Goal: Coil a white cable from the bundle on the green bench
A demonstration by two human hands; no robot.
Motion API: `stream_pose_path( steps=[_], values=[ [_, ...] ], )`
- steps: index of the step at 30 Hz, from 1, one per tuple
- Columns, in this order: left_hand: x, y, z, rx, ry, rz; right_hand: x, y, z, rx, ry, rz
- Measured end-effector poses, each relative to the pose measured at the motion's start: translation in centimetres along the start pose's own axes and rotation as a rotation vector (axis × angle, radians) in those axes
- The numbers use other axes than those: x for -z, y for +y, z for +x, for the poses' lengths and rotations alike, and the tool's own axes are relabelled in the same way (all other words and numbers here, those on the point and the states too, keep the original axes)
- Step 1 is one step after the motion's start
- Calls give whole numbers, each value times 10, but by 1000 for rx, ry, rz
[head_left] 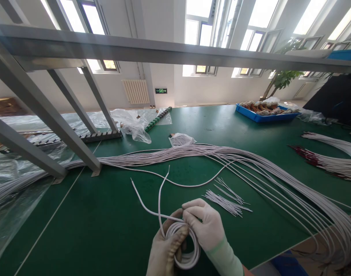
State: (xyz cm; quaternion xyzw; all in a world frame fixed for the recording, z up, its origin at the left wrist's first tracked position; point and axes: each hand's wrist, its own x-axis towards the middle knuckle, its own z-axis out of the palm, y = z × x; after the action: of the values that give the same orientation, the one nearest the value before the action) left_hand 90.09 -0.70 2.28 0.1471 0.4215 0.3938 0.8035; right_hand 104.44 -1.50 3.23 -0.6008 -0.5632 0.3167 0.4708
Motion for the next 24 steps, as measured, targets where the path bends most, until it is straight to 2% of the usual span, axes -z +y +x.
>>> stream_pose_path(
  steps=[3,8,11,13,18,21,24],
  values=[
    [2,6,-3,-29,-3,-27,7,-2,1,44,-43,23],
    [2,8,-13,-97,23,24,27,-2,9,-34,-286,147],
    [-1,6,-17,-122,26,10,31,-1,11,-29,-367,198],
    [-3,5,-18,-118,4,-3,28,0,7,44,-302,160],
    [-2,6,-15,-134,-53,-30,8,-2,-9,416,93,-234],
    [1,6,-11,-75,-68,-10,-2,-3,-13,483,205,-294],
    [3,6,-11,-90,-59,-8,-7,-5,-12,521,273,-331]
  ],
)
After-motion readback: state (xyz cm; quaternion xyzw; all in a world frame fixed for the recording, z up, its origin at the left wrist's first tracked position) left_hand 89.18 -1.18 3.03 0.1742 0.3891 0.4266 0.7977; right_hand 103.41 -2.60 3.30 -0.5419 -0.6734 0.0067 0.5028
